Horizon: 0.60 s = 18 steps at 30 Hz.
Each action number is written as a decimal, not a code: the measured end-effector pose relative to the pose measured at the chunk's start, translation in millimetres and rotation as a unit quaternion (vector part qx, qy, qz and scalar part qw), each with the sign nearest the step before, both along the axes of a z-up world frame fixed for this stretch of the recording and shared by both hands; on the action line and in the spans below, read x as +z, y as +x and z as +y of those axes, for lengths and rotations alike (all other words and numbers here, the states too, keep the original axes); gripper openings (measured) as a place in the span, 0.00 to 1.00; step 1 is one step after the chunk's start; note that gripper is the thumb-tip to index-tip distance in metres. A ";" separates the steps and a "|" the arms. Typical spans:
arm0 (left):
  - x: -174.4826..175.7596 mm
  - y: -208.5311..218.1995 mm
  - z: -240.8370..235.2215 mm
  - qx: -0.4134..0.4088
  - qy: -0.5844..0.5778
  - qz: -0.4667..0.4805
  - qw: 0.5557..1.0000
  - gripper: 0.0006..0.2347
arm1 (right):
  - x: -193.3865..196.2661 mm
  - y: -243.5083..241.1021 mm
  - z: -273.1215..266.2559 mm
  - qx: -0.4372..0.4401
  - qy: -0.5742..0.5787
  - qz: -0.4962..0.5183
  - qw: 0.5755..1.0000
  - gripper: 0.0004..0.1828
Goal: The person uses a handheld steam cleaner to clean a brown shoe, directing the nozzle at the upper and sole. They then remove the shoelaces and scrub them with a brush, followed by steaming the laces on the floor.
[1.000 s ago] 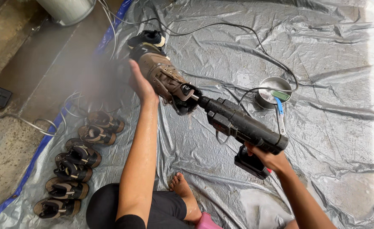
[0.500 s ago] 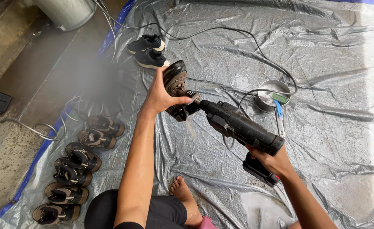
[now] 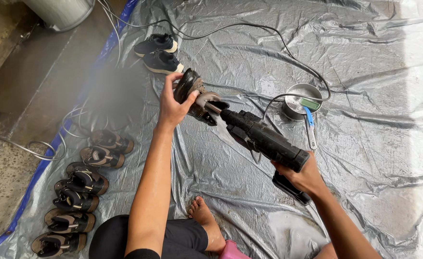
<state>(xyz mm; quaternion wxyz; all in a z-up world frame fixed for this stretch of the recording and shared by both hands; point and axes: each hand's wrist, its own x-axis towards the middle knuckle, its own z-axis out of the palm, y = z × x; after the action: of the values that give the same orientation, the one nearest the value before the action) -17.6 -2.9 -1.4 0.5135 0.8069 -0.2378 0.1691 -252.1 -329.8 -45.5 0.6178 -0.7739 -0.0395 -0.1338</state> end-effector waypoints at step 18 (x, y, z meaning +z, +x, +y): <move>-16.0 -4.2 -8.3 0.068 0.046 -0.014 0.997 0.28 | -5.8 -1.4 15.6 0.005 0.006 0.026 1.000 0.08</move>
<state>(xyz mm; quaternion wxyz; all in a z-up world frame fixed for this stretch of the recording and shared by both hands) -21.8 -11.3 -17.4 0.4594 0.8416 -0.1973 0.2041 -253.5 -314.2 -51.3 0.6237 -0.7734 -0.0264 -0.1106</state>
